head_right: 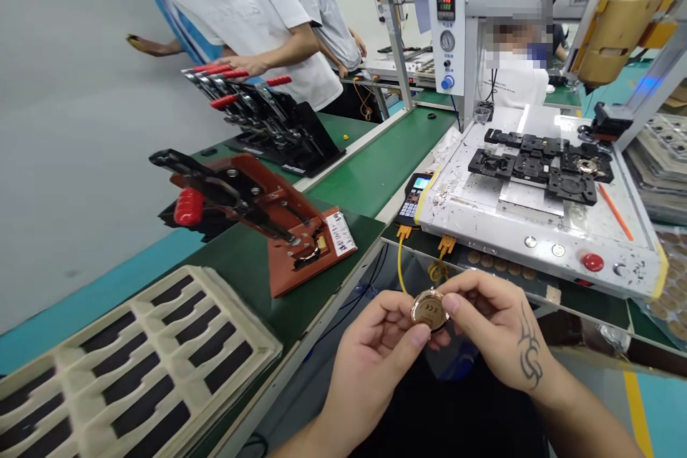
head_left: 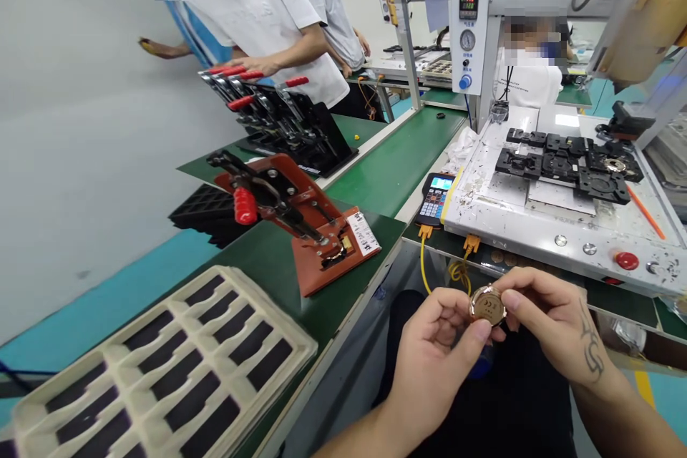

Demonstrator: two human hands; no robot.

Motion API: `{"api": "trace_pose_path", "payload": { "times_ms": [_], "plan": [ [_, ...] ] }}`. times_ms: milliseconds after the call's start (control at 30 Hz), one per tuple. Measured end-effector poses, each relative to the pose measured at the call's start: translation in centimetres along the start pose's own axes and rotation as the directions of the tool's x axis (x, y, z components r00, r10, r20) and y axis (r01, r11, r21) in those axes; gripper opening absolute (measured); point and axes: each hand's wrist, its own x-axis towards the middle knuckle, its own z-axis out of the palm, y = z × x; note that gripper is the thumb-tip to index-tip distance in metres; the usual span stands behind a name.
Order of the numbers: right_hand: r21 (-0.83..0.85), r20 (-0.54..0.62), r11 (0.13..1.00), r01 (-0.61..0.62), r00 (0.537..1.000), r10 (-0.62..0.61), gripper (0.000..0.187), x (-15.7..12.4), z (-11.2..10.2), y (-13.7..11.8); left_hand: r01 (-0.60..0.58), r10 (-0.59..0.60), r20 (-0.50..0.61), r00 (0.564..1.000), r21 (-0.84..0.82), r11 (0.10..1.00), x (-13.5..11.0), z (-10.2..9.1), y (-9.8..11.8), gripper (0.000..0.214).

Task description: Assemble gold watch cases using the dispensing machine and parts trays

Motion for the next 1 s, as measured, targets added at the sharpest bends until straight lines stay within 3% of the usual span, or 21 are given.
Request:
{"api": "trace_pose_path", "payload": {
  "times_ms": [633,1000],
  "plan": [
    [-0.045,-0.02,0.998,0.039,0.999,-0.04,0.018,0.11,-0.27,-0.19,-0.043,0.043,0.012,0.999,0.061,0.997,-0.25,-0.02,0.05,0.016],
    [0.04,0.027,0.999,0.032,0.999,-0.033,0.016,0.03,-0.02,0.07,-0.068,0.066,0.025,0.998,0.1,0.993,-0.27,-0.48,-0.05,0.011]
  ]
}}
